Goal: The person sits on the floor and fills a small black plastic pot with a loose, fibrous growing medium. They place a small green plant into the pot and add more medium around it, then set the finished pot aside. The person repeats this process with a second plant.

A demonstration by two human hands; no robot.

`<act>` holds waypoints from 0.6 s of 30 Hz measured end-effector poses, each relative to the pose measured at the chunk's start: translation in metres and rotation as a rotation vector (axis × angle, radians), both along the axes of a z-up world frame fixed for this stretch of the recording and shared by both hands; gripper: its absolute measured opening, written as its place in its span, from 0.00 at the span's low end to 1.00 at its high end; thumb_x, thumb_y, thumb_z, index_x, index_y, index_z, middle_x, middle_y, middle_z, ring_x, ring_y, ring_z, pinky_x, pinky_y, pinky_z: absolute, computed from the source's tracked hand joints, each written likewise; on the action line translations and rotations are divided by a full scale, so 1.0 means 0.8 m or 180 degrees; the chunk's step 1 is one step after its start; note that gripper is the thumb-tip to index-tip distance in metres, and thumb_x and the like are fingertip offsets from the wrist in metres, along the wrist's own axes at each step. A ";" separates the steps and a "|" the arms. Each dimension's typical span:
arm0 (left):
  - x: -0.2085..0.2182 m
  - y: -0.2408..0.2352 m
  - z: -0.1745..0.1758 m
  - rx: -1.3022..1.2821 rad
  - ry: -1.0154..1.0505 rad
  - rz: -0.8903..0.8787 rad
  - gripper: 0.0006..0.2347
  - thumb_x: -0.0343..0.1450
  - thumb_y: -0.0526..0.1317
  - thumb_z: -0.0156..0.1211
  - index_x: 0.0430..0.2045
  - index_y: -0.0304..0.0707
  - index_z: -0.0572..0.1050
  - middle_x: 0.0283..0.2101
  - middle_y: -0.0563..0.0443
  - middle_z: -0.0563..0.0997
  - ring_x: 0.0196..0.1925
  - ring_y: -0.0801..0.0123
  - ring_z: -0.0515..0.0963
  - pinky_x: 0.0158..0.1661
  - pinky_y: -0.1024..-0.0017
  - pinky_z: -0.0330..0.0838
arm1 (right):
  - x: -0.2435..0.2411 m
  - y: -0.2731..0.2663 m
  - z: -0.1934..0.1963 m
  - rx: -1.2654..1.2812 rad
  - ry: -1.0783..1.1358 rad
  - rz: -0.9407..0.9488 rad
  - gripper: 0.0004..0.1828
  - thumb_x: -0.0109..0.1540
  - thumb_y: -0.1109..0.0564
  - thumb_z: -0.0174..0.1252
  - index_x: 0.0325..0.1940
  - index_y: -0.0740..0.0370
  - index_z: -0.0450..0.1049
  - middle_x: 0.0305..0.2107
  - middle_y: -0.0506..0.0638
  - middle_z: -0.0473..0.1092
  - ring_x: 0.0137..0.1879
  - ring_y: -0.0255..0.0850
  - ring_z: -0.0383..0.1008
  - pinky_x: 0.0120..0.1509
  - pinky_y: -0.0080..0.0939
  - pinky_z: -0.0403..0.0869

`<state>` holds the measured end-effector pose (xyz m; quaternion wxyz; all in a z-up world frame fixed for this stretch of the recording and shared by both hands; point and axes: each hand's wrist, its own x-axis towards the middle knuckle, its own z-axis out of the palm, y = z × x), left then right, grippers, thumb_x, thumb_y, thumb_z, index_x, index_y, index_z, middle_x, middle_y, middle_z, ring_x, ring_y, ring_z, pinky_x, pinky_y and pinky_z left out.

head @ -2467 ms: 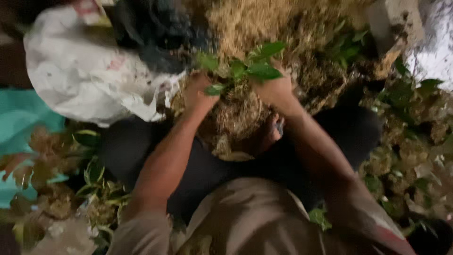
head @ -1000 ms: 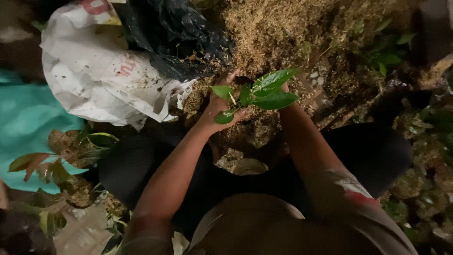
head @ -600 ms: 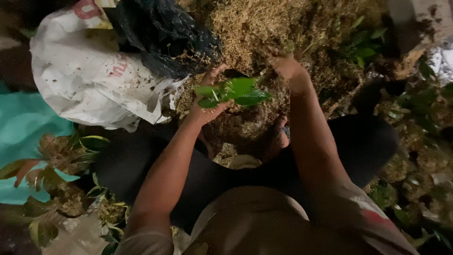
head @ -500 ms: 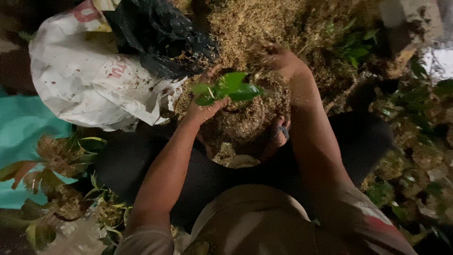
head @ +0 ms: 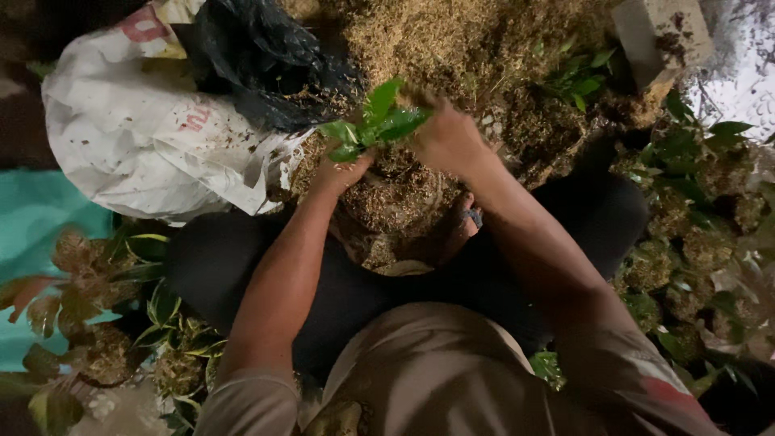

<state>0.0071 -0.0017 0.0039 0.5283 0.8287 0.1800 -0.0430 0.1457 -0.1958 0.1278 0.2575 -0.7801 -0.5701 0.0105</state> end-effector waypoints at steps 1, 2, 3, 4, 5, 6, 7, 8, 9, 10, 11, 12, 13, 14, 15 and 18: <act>0.001 0.001 -0.001 -0.0008 -0.0172 -0.0031 0.17 0.70 0.35 0.57 0.55 0.41 0.74 0.51 0.40 0.77 0.47 0.63 0.79 0.36 0.73 0.79 | -0.001 -0.003 -0.005 -0.1072 0.0990 -0.0416 0.16 0.69 0.58 0.57 0.60 0.42 0.74 0.52 0.54 0.71 0.44 0.52 0.81 0.33 0.38 0.79; 0.000 0.003 -0.004 0.0000 -0.0319 -0.0058 0.18 0.69 0.35 0.57 0.55 0.41 0.74 0.52 0.40 0.76 0.47 0.64 0.79 0.35 0.74 0.79 | -0.002 -0.002 -0.011 -0.2147 0.1991 -0.0801 0.17 0.69 0.55 0.54 0.62 0.41 0.75 0.50 0.58 0.72 0.36 0.52 0.81 0.28 0.41 0.78; -0.003 0.006 -0.007 0.0145 -0.0463 -0.0025 0.18 0.69 0.35 0.57 0.55 0.40 0.74 0.52 0.40 0.75 0.48 0.64 0.79 0.34 0.75 0.79 | -0.002 -0.008 -0.018 -0.1624 0.2220 -0.0993 0.21 0.64 0.56 0.60 0.63 0.46 0.71 0.48 0.58 0.74 0.38 0.47 0.81 0.32 0.36 0.78; -0.005 0.009 -0.010 0.0326 -0.0644 0.0017 0.19 0.69 0.34 0.57 0.56 0.40 0.74 0.53 0.40 0.75 0.48 0.65 0.79 0.33 0.77 0.80 | 0.001 -0.018 -0.024 -0.1095 0.2439 -0.1178 0.29 0.60 0.56 0.67 0.63 0.51 0.67 0.46 0.57 0.75 0.41 0.41 0.80 0.37 0.30 0.77; -0.009 0.010 -0.016 0.0571 -0.0898 0.0104 0.27 0.63 0.31 0.57 0.62 0.40 0.72 0.59 0.36 0.70 0.53 0.64 0.76 0.32 0.80 0.81 | 0.000 -0.024 -0.034 -0.0571 0.2661 -0.1364 0.38 0.55 0.57 0.73 0.64 0.56 0.63 0.43 0.57 0.77 0.43 0.36 0.79 0.42 0.25 0.76; -0.012 0.011 -0.021 0.0706 -0.0746 0.0061 0.26 0.64 0.31 0.57 0.60 0.40 0.73 0.58 0.37 0.71 0.53 0.63 0.76 0.34 0.78 0.80 | -0.001 -0.030 -0.043 -0.0137 0.2051 -0.1016 0.27 0.58 0.59 0.71 0.59 0.58 0.69 0.45 0.59 0.77 0.43 0.38 0.80 0.39 0.28 0.78; -0.009 0.016 -0.024 0.0852 -0.0610 0.0014 0.24 0.65 0.31 0.58 0.58 0.40 0.74 0.58 0.37 0.72 0.52 0.62 0.77 0.37 0.76 0.80 | 0.000 -0.031 -0.051 0.0302 0.1426 -0.0659 0.17 0.61 0.62 0.67 0.54 0.60 0.76 0.47 0.61 0.77 0.43 0.40 0.80 0.36 0.30 0.80; -0.006 0.020 -0.026 0.0997 -0.0473 -0.0034 0.22 0.65 0.31 0.58 0.56 0.41 0.75 0.57 0.38 0.74 0.52 0.61 0.77 0.39 0.75 0.79 | 0.000 -0.033 -0.058 0.0726 0.0797 -0.0292 0.09 0.64 0.65 0.64 0.48 0.63 0.83 0.49 0.63 0.77 0.43 0.43 0.81 0.32 0.33 0.81; -0.003 0.023 -0.026 0.1145 -0.0332 -0.0096 0.20 0.66 0.31 0.58 0.55 0.41 0.75 0.57 0.38 0.75 0.52 0.60 0.78 0.41 0.73 0.78 | -0.003 -0.035 -0.063 0.0480 0.0419 -0.0073 0.09 0.63 0.65 0.65 0.48 0.67 0.82 0.47 0.65 0.77 0.38 0.42 0.79 0.30 0.34 0.80; 0.000 0.026 -0.026 0.1294 -0.0191 -0.0157 0.18 0.67 0.31 0.58 0.53 0.41 0.76 0.56 0.39 0.76 0.52 0.59 0.78 0.44 0.71 0.77 | -0.007 -0.035 -0.067 0.0232 0.0040 0.0144 0.10 0.63 0.65 0.67 0.48 0.72 0.81 0.45 0.67 0.77 0.33 0.41 0.78 0.28 0.36 0.79; 0.002 0.027 -0.025 0.1436 -0.0050 -0.0226 0.17 0.67 0.31 0.59 0.51 0.42 0.77 0.56 0.39 0.77 0.52 0.58 0.78 0.46 0.69 0.76 | -0.009 -0.037 -0.070 -0.0023 -0.0337 0.0353 0.11 0.62 0.66 0.68 0.47 0.76 0.81 0.43 0.69 0.76 0.28 0.40 0.76 0.26 0.38 0.78; 0.004 0.027 -0.024 0.1582 -0.0262 -0.0258 0.15 0.70 0.33 0.60 0.51 0.42 0.77 0.57 0.38 0.77 0.53 0.58 0.79 0.46 0.68 0.77 | -0.011 -0.038 -0.073 0.0202 0.0044 -0.0025 0.11 0.60 0.65 0.68 0.46 0.74 0.81 0.44 0.70 0.76 0.31 0.41 0.77 0.27 0.35 0.79; 0.004 0.025 -0.022 0.1726 -0.0473 -0.0279 0.13 0.72 0.35 0.60 0.50 0.42 0.78 0.57 0.37 0.76 0.53 0.58 0.79 0.47 0.67 0.77 | -0.011 -0.040 -0.076 0.0427 0.0423 -0.0391 0.11 0.58 0.64 0.67 0.44 0.72 0.81 0.44 0.70 0.76 0.33 0.41 0.77 0.27 0.33 0.80; 0.003 0.024 -0.021 0.1868 -0.0686 -0.0301 0.11 0.74 0.37 0.61 0.50 0.43 0.78 0.58 0.36 0.76 0.53 0.58 0.80 0.47 0.65 0.78 | -0.011 -0.045 -0.081 0.0653 0.0802 -0.0759 0.11 0.57 0.64 0.67 0.43 0.69 0.82 0.45 0.70 0.75 0.35 0.41 0.77 0.27 0.31 0.81; 0.004 0.026 -0.019 0.1798 -0.0225 -0.0227 0.12 0.74 0.39 0.61 0.51 0.42 0.76 0.57 0.36 0.75 0.52 0.56 0.79 0.46 0.63 0.76 | -0.010 -0.047 -0.089 0.0267 0.0848 -0.0971 0.12 0.60 0.59 0.69 0.45 0.68 0.81 0.39 0.67 0.76 0.30 0.40 0.74 0.29 0.32 0.79; 0.010 0.037 -0.020 0.1580 0.1129 -0.0051 0.18 0.74 0.46 0.61 0.54 0.38 0.69 0.52 0.38 0.74 0.48 0.52 0.75 0.45 0.57 0.73 | -0.004 -0.060 -0.143 -0.1028 0.1276 -0.1354 0.16 0.69 0.49 0.67 0.48 0.65 0.80 0.28 0.61 0.77 0.20 0.38 0.64 0.30 0.36 0.72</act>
